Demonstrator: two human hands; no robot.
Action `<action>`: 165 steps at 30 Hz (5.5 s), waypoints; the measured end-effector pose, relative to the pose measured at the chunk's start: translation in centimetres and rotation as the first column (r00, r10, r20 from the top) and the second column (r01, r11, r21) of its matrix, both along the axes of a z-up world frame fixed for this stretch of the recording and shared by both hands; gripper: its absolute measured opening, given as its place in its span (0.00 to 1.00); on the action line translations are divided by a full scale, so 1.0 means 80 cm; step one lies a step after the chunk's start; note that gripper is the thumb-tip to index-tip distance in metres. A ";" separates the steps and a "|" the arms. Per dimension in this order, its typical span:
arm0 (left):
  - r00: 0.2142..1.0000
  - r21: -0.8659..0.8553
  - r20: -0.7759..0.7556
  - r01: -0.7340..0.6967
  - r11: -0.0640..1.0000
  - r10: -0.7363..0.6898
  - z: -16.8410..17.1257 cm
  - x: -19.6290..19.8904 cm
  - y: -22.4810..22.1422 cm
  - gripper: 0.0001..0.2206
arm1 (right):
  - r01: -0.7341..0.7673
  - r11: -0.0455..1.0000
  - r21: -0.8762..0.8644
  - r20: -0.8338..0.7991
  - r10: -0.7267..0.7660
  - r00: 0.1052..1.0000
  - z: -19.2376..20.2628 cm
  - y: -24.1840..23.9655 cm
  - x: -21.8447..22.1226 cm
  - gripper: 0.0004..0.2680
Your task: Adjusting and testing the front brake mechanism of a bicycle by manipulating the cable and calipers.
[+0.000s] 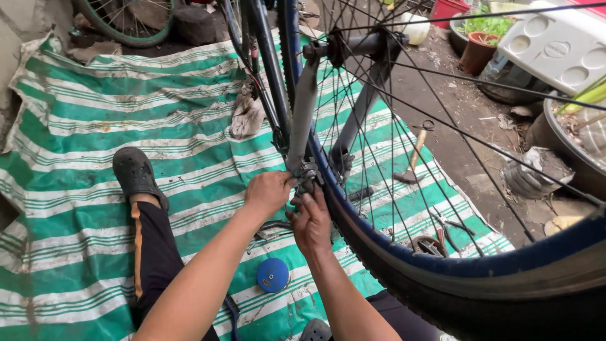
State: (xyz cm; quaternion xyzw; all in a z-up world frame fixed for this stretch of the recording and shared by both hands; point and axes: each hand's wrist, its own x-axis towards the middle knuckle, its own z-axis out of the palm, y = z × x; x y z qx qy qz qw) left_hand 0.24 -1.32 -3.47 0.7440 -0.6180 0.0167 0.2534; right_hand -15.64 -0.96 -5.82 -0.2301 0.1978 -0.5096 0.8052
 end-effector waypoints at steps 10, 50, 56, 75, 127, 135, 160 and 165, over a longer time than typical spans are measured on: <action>0.349 -0.065 -0.937 -0.094 0.993 -0.029 0.017 0.063 -0.127 0.18 | -0.035 0.993 0.114 0.211 0.010 0.977 0.008 -0.003 -0.001 0.01; 0.833 0.701 -0.534 0.531 0.477 -0.143 0.107 0.044 -0.236 0.41 | 0.037 0.981 -0.191 -0.007 -0.039 0.999 -0.054 -0.011 -0.008 0.27; 0.816 0.668 -0.555 0.553 0.498 -0.162 0.067 0.058 -0.248 0.38 | 0.034 0.976 -0.214 -0.064 -0.049 0.997 -0.055 -0.013 -0.004 0.30; 0.548 0.144 -0.810 -0.160 0.977 0.209 0.006 0.021 0.068 0.18 | -0.258 0.831 -0.492 -0.863 -0.426 0.272 0.040 0.011 -0.015 0.48; 0.740 0.208 -0.665 0.057 0.977 0.098 0.013 0.071 0.100 0.14 | -0.862 0.465 -0.203 -0.974 -0.190 0.127 0.061 0.069 -0.060 0.24; 0.631 0.300 -0.757 0.106 0.948 0.168 0.036 0.067 0.097 0.12 | -0.908 0.392 -0.146 -0.978 -0.198 0.072 0.047 0.058 -0.065 0.25; 0.952 0.467 -0.218 -0.094 0.879 0.217 0.049 0.077 0.081 0.22 | -0.932 0.303 -0.198 -0.962 -0.243 0.126 -0.021 0.026 -0.114 0.26; 0.968 0.349 -0.120 -0.165 0.922 0.219 0.029 0.077 0.080 0.13 | -0.936 0.298 -0.188 -0.964 -0.237 0.118 -0.030 0.024 -0.110 0.26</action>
